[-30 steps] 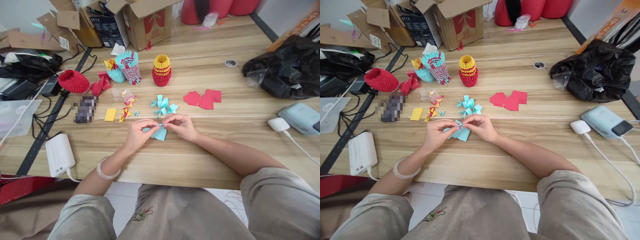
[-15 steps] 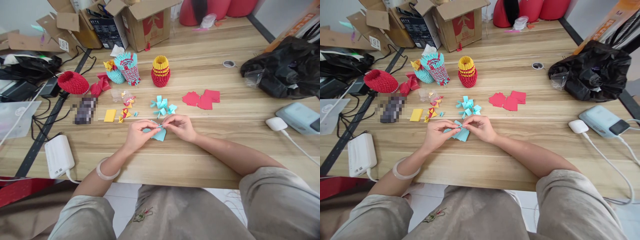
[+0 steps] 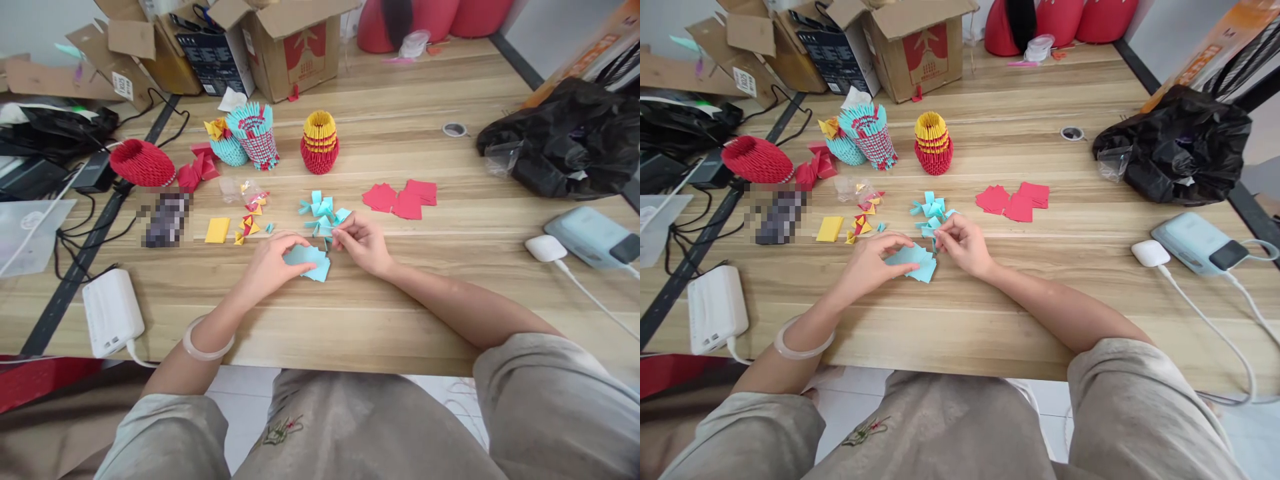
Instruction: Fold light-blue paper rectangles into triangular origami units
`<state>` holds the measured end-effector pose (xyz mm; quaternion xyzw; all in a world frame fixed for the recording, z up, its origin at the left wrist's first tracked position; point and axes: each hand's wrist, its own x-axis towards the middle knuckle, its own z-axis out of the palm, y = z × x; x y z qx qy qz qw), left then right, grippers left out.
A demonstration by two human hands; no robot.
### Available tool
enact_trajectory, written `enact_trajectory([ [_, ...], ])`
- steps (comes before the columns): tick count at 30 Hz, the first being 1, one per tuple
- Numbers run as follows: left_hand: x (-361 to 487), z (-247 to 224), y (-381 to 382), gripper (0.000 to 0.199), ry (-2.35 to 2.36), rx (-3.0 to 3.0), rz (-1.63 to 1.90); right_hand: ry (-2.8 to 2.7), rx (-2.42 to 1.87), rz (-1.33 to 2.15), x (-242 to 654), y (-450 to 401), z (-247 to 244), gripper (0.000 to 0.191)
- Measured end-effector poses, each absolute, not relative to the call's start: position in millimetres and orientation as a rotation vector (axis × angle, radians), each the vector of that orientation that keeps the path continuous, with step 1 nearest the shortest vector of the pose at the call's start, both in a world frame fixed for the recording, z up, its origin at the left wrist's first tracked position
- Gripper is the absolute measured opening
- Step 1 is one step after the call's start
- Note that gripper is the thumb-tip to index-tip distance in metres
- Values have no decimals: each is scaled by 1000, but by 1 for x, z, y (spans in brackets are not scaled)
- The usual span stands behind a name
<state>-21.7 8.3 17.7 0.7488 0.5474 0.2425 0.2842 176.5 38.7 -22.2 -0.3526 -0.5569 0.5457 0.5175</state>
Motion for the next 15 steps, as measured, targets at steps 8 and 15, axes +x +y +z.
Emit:
enact_trajectory([
  [8,-27,24,7,55,1488,2128,257,-1153,-1011,1211,178,44,-18,43],
  [15,-33,29,12,33,1505,2085,348,-1175,-947,1136,177,42,-18,43],
])
